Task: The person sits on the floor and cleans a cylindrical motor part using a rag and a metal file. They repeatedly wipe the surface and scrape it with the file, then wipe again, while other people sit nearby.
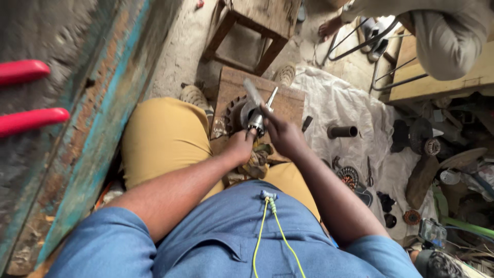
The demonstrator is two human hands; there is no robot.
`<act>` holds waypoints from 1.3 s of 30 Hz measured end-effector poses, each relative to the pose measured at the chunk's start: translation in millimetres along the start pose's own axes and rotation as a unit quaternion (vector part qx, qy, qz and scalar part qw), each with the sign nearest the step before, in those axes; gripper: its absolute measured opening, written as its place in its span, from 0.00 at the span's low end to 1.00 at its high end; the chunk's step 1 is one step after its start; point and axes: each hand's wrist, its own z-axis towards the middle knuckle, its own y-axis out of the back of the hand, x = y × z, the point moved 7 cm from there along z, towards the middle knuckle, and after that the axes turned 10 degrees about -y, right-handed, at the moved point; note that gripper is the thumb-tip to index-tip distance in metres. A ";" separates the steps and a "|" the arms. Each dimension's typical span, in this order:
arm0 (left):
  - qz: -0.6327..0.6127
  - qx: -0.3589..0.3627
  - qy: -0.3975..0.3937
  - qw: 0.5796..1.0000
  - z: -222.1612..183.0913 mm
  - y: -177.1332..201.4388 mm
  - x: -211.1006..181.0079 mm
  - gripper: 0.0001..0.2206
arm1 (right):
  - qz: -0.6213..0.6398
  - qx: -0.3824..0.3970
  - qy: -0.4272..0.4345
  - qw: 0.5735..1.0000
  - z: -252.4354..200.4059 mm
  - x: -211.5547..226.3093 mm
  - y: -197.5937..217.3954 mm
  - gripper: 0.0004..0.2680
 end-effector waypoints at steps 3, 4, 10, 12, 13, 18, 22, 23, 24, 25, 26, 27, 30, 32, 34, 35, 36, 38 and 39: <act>0.022 -0.003 0.012 1.000 7.8 -0.5 5.0 0.24 | -0.035 0.020 -0.019 0.999 -31.0 0.0 -2.7 0.18; 0.016 -0.001 0.008 1.000 7.2 -2.7 6.5 0.24 | -0.027 0.004 0.013 1.000 -43.3 2.6 -2.0 0.18; 0.008 -0.001 -0.009 1.000 10.7 -7.9 17.7 0.24 | -0.052 -0.013 -0.013 0.998 -10.7 -4.0 -10.6 0.19; 0.011 -0.004 -0.002 1.000 14.3 -11.7 24.7 0.24 | -0.040 -0.006 -0.023 0.999 11.6 -3.0 -8.2 0.18; 0.017 -0.010 -0.005 1.000 15.1 -13.4 27.7 0.24 | -0.023 0.009 -0.034 0.999 17.3 -3.2 -9.0 0.18; 0.037 -0.015 -0.009 0.999 22.3 -14.5 33.6 0.25 | 0.049 -0.013 -0.004 0.999 -23.7 -1.6 -1.5 0.17; 0.025 0.007 -0.014 1.000 19.1 -12.5 34.9 0.26 | 0.025 0.005 -0.051 0.998 -47.2 -14.7 -4.2 0.18; 0.025 0.010 -0.008 1.000 17.1 -12.2 34.4 0.26 | 0.016 0.000 -0.050 0.999 -43.5 -13.6 -2.6 0.18; 0.027 0.011 -0.003 1.000 17.4 -9.8 32.9 0.26 | 0.008 -0.006 -0.047 0.999 -34.1 -10.7 0.6 0.18; 0.028 0.013 0.002 1.000 16.9 -7.5 31.7 0.26 | 0.000 -0.011 -0.044 0.999 -24.1 -7.4 3.9 0.18; 0.023 0.013 0.001 1.000 16.9 -6.8 29.2 0.26 | -0.001 -0.017 -0.045 0.999 -12.5 -4.6 7.8 0.19; 0.018 0.014 0.000 1.000 17.3 -5.1 27.6 0.27 | -0.002 -0.023 -0.046 0.999 -1.1 -1.6 10.7 0.19; 0.000 0.012 -0.009 1.000 14.3 -4.5 25.2 0.27 | 0.021 -0.001 -0.081 0.996 -0.6 -8.0 5.5 0.19; 0.004 0.016 -0.004 1.000 15.5 -3.6 27.4 0.27 | 0.055 0.001 -0.069 0.996 -14.8 -12.6 0.4 0.18; 0.023 0.029 0.015 0.999 17.7 -5.5 34.2 0.27 | 0.095 -0.024 -0.013 0.995 -44.3 -17.3 -2.9 0.17; 0.021 0.022 0.001 1.000 19.3 -5.9 35.0 0.27 | 0.099 -0.031 0.005 0.995 -53.1 -20.2 -4.6 0.18; 0.019 0.017 -0.013 1.000 19.6 -7.1 36.1 0.27 | 0.105 -0.039 0.021 0.993 -60.3 -23.0 -5.6 0.18; 0.021 0.015 -0.030 0.999 20.4 -8.4 37.8 0.27 | 0.109 -0.034 0.000 0.993 -59.7 -30.8 -8.8 0.18; 0.024 0.017 -0.033 0.999 21.2 -8.2 37.9 0.27 | 0.108 -0.021 -0.038 0.993 -49.9 -35.3 -11.3 0.19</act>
